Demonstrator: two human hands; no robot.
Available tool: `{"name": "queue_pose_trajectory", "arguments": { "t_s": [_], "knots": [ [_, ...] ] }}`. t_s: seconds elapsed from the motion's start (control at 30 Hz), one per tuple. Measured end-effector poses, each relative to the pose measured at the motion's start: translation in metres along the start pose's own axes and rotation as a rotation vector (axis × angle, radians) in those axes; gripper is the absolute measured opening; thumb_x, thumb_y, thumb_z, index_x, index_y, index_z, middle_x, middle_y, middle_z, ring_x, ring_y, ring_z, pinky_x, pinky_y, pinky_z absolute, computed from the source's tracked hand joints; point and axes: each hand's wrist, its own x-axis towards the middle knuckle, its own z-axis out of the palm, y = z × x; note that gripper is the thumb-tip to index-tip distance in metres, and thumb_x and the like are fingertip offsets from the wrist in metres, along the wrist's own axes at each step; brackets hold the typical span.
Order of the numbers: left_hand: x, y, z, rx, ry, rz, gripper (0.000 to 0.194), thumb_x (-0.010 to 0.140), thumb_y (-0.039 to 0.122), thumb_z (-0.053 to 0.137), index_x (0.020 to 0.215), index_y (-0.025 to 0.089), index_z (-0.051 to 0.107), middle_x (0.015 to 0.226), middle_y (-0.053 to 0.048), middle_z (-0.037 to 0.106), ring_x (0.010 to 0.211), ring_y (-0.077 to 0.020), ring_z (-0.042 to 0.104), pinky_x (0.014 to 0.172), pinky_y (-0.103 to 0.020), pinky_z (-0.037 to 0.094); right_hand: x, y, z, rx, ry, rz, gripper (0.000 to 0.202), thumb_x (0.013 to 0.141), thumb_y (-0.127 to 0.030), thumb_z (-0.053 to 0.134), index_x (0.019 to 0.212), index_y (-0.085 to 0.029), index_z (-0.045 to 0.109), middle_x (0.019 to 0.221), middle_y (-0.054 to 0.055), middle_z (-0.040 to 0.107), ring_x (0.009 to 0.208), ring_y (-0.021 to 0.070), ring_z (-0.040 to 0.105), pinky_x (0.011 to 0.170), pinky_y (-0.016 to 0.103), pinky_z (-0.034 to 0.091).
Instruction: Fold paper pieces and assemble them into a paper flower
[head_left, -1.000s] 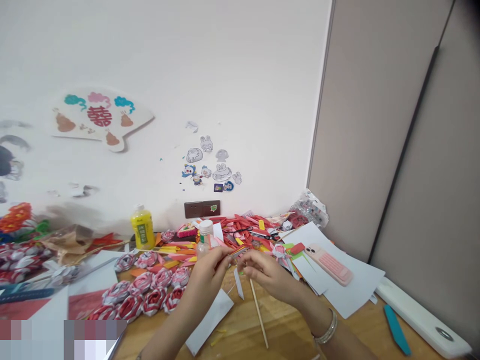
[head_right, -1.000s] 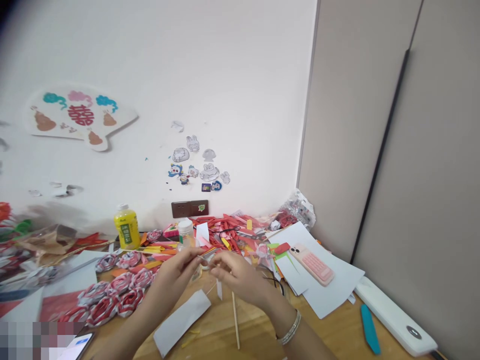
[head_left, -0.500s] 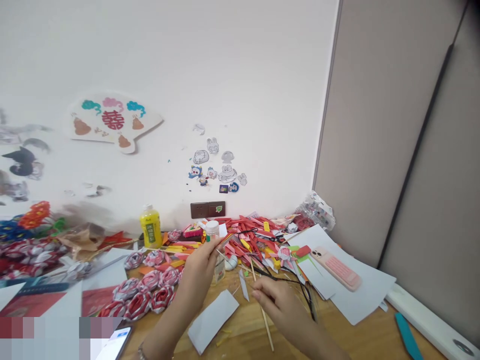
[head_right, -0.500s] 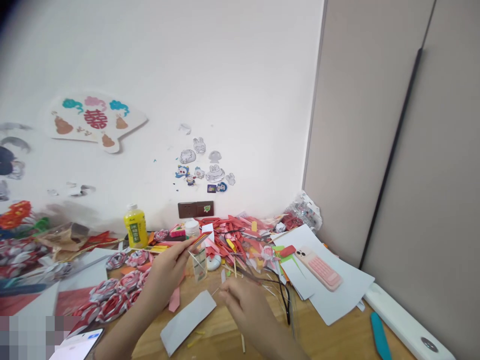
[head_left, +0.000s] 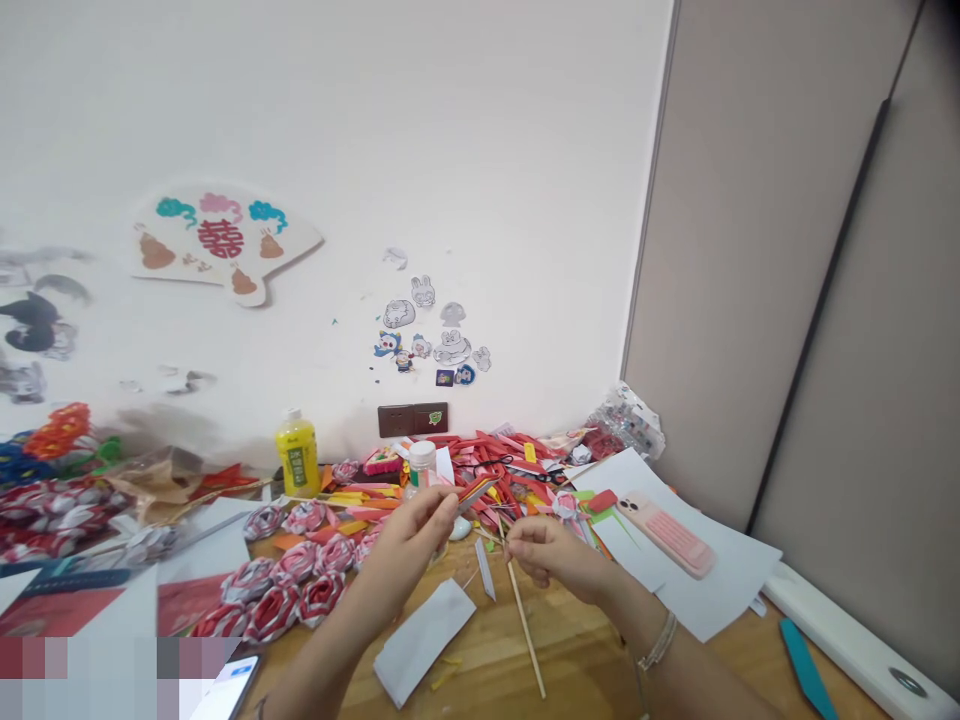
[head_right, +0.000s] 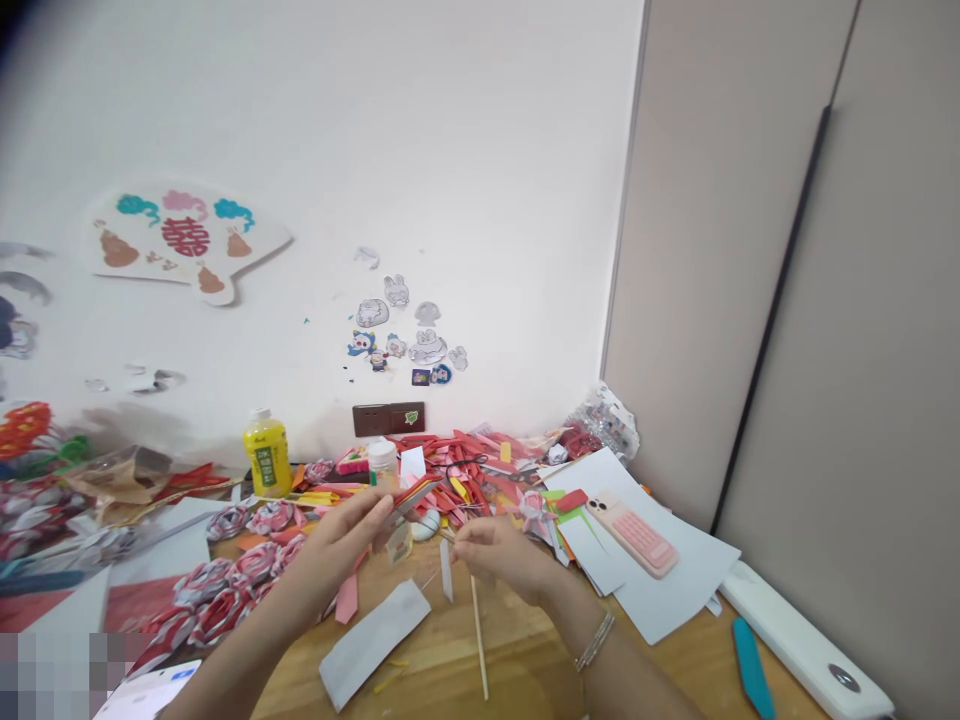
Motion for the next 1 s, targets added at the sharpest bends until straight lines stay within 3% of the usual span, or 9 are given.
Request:
{"name": "queue_pose_trajectory", "arguments": {
  "t_s": [0.1,0.23,0.43,0.57,0.63,0.7,0.8,0.9,1.0],
  "knots": [
    [0.002,0.000,-0.001,-0.020,0.046,-0.011,0.036,0.079,0.046,0.039,0.053,0.021,0.043,0.049,0.005,0.040,0.047,-0.0118,0.040,0.046,-0.022,0.032,-0.001,0.008,0.005,0.029,0.001,-0.016,0.028,0.074,-0.043,0.059,0.073,-0.015,0.055,0.046,-0.008,0.035,0.042,0.0051,0.029,0.041,0.018,0.025],
    [-0.001,0.002,0.002,-0.138,-0.092,-0.060,0.038,0.076,0.048,0.044,0.051,0.020,0.040,0.046,0.007,0.036,0.043,-0.0091,0.034,0.042,-0.020,0.027,0.002,0.011,0.000,-0.090,-0.102,0.043,0.031,0.072,-0.045,0.059,0.070,-0.014,0.056,0.048,-0.006,0.039,0.043,0.0052,0.032,0.042,0.018,0.027],
    [-0.003,-0.009,0.032,-0.128,-0.273,-0.093,0.033,0.068,0.044,0.053,0.050,0.020,0.041,0.042,0.008,0.038,0.041,-0.0081,0.034,0.042,-0.020,0.024,0.036,-0.042,-0.021,-0.668,-0.071,0.119,0.022,0.068,-0.030,0.058,0.053,-0.015,0.053,0.044,-0.007,0.037,0.042,0.0058,0.032,0.042,0.019,0.024],
    [0.007,-0.029,0.040,-0.010,-0.014,-0.096,0.033,0.064,0.040,0.054,0.045,0.021,0.036,0.042,0.008,0.036,0.043,-0.0093,0.035,0.043,-0.021,0.025,0.038,-0.088,0.005,-0.769,0.092,0.025,0.019,0.067,-0.020,0.055,0.051,-0.015,0.048,0.048,-0.006,0.038,0.046,0.0067,0.033,0.045,0.020,0.022],
    [0.012,-0.033,0.033,-0.025,0.065,-0.116,0.034,0.069,0.043,0.048,0.047,0.022,0.035,0.040,0.008,0.035,0.040,-0.0091,0.034,0.042,-0.021,0.025,0.022,-0.093,0.034,-0.883,0.296,-0.112,0.018,0.072,-0.020,0.050,0.055,-0.016,0.049,0.052,-0.004,0.043,0.050,0.0082,0.035,0.047,0.021,0.022],
    [0.013,-0.032,0.024,-0.088,0.149,-0.114,0.034,0.072,0.046,0.046,0.051,0.021,0.036,0.040,0.009,0.036,0.040,-0.0090,0.035,0.043,-0.020,0.027,0.002,-0.081,0.061,-0.964,0.349,-0.237,0.020,0.079,-0.023,0.045,0.061,-0.016,0.052,0.055,-0.002,0.047,0.050,0.0089,0.036,0.048,0.023,0.021],
    [0.008,-0.021,0.014,-0.228,0.205,-0.111,0.034,0.072,0.046,0.051,0.053,0.021,0.038,0.039,0.010,0.036,0.039,-0.0084,0.035,0.042,-0.019,0.028,-0.013,-0.043,0.079,-0.885,0.238,-0.295,0.017,0.079,-0.019,0.045,0.066,-0.016,0.055,0.058,-0.001,0.049,0.053,0.0096,0.039,0.051,0.022,0.024],
    [0.001,-0.010,0.015,-0.288,0.106,-0.120,0.032,0.072,0.044,0.052,0.054,0.020,0.043,0.043,0.009,0.038,0.040,-0.0082,0.036,0.042,-0.019,0.030,-0.005,-0.012,0.063,-0.506,0.091,-0.185,0.013,0.078,-0.020,0.050,0.070,-0.015,0.059,0.067,-0.001,0.055,0.063,0.0104,0.047,0.056,0.020,0.032],
    [-0.001,-0.004,0.017,-0.239,0.041,-0.101,0.030,0.072,0.043,0.053,0.055,0.019,0.047,0.045,0.008,0.039,0.042,-0.0085,0.037,0.044,-0.020,0.031,0.008,-0.008,0.037,-0.295,-0.064,-0.087,0.016,0.076,-0.028,0.055,0.073,-0.014,0.062,0.068,-0.001,0.056,0.064,0.0104,0.048,0.058,0.020,0.035]
  ]
}}
